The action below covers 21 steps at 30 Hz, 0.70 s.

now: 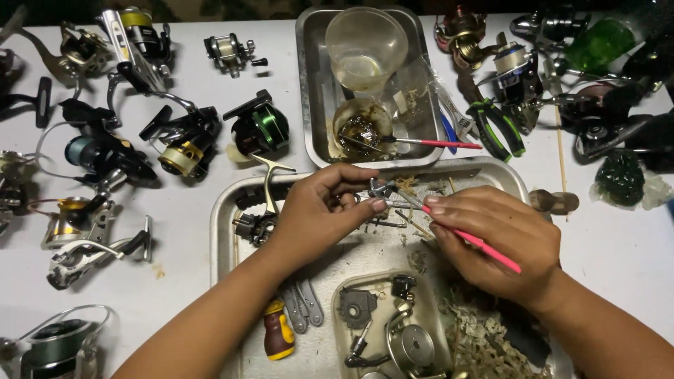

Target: The person is assembling various internal parts of a fishing reel, including gears and pins, on a metal tray.

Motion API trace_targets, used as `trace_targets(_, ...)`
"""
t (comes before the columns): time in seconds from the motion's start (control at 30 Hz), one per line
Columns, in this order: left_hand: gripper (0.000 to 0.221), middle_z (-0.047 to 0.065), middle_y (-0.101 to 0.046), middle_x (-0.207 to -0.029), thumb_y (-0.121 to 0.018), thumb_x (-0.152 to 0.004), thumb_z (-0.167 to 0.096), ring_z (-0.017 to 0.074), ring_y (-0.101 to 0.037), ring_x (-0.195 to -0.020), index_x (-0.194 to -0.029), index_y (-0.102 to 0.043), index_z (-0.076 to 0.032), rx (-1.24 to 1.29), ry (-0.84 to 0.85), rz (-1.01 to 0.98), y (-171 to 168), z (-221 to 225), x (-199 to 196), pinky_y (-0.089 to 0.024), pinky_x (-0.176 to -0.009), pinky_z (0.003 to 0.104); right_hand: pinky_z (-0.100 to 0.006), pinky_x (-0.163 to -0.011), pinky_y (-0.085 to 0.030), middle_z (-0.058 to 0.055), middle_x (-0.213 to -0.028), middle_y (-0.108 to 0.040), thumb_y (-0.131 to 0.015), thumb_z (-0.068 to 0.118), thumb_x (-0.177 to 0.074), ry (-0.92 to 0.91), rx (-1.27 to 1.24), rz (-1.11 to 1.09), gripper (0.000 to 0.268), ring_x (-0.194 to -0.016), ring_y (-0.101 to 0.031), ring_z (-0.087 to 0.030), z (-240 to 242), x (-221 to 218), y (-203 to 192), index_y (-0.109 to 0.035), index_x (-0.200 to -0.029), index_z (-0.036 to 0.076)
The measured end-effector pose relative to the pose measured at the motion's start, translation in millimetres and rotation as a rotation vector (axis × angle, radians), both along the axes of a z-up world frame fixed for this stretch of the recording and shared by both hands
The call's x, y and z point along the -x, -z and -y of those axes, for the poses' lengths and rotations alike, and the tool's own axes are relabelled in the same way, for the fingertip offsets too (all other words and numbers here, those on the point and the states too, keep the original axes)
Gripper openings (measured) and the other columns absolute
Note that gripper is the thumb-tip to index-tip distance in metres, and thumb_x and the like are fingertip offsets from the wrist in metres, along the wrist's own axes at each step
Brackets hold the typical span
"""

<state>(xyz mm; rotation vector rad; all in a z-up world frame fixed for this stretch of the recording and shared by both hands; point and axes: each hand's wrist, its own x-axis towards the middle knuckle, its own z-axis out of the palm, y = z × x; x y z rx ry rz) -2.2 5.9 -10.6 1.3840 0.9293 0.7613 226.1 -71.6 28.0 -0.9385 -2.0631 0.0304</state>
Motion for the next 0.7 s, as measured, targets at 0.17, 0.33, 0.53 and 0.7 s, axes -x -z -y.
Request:
trace_targets(0.17, 0.039, -0.005, -0.066, -0.082, -0.082, -0.083, -0.02, 0.0041, -0.056, -0.069, -0.12, -0.073, -0.011, 0.041, 0.008, 0.001, -2, -1, 0, -0.05, -0.069, 0.018, -0.04, -0.08, -0.065, -0.024, -0.096, -0.075, -0.074, -0.009, -0.085, -0.017, -0.023, 0.01, 0.014, -0.085, -0.077, -0.034, -2, 2, 2, -0.07, -0.099, -0.01)
trace_targets(0.33, 0.038, 0.006, -0.078, -0.115, -0.079, -0.083, -0.018, 0.0116, -0.074, -0.101, -0.119, -0.07, -0.009, 0.045, 0.033, 0.097, 3, -4, -1, -0.062, -0.092, 0.026, -0.04, -0.081, -0.064, -0.022, -0.096, -0.075, -0.073, -0.009, -0.086, 0.046, -0.006, -0.021, 0.011, -0.084, -0.077, -0.033, -2, 0, 7, -0.07, -0.097, -0.01)
trace_targets(0.53, 0.044, 0.004, -0.078, -0.119, -0.078, -0.082, -0.019, 0.0115, -0.074, -0.103, -0.125, -0.07, -0.014, 0.083, 0.085, 0.047, -8, -2, 1, -0.061, -0.093, 0.026, -0.035, -0.092, -0.065, -0.024, -0.103, -0.073, -0.072, -0.006, -0.09, 0.143, 0.288, -0.382, 0.016, -0.098, -0.075, -0.03, -2, -9, 26, -0.068, -0.105, -0.009)
trace_targets(0.7, 0.046, -0.008, -0.059, -0.073, -0.08, -0.085, -0.022, 0.0021, -0.048, -0.061, -0.13, -0.073, -0.018, -0.007, 0.111, -0.085, -8, 2, 4, -0.045, -0.064, 0.016, -0.031, -0.092, -0.064, -0.018, -0.104, -0.073, -0.067, 0.001, -0.097, 0.259, 0.46, -0.494, 0.014, -0.095, -0.074, -0.024, -5, -9, 22, -0.067, -0.109, -0.006)
